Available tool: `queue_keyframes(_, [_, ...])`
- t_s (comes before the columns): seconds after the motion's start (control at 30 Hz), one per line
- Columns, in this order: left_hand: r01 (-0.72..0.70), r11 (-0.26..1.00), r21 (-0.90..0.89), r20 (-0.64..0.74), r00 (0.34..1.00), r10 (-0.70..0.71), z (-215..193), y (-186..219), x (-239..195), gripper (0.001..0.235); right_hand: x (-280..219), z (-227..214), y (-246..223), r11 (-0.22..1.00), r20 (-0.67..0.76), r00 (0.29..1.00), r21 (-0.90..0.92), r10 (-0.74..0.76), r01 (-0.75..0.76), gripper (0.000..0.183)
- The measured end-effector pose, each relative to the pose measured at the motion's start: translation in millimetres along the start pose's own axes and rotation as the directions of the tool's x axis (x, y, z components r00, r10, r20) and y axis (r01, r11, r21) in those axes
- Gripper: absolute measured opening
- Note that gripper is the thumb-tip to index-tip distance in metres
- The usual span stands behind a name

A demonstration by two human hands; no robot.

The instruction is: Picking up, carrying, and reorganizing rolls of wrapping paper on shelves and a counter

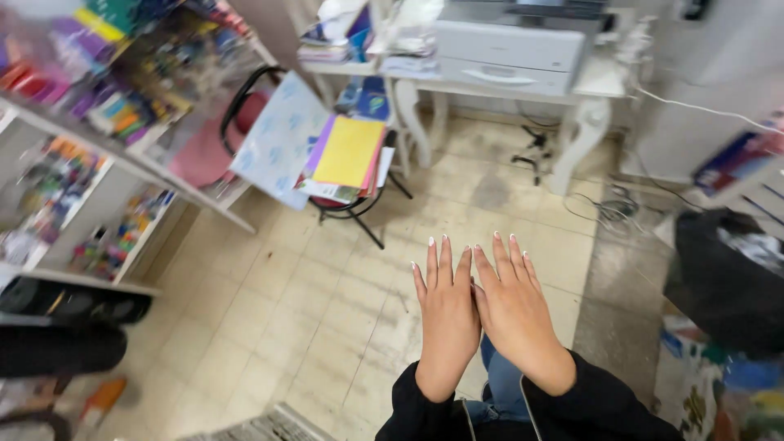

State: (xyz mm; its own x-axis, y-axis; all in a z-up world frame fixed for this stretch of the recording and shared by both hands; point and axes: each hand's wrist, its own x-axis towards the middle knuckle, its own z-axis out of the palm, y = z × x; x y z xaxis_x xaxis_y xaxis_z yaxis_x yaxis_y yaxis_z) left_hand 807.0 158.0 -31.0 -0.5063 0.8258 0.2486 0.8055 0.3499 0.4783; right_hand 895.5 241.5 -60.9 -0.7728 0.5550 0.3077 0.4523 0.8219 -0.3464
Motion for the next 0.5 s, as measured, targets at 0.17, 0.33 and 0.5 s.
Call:
queue_keyframes(0.17, [0.251, 0.967, 0.037, -0.163, 0.957, -0.242, -27, -67, 17, 0.057, 74, 49, -43, 0.971, 0.138, 0.961, 0.045, -0.24, 0.236, 0.055])
queue_keyframes(0.33, [0.401, 0.913, 0.082, -0.281, 0.888, -0.365, -53, -131, 59, 0.06, 158, 83, -86, 0.932, 0.254, 0.897, 0.093, -0.363, 0.351, 0.058])
queue_keyframes(0.5, [0.428, 0.893, 0.141, -0.37, 0.859, -0.353, -87, -191, 113, 0.058, 247, 117, -120, 0.883, 0.224, 0.854, 0.093, -0.469, 0.461, 0.065])
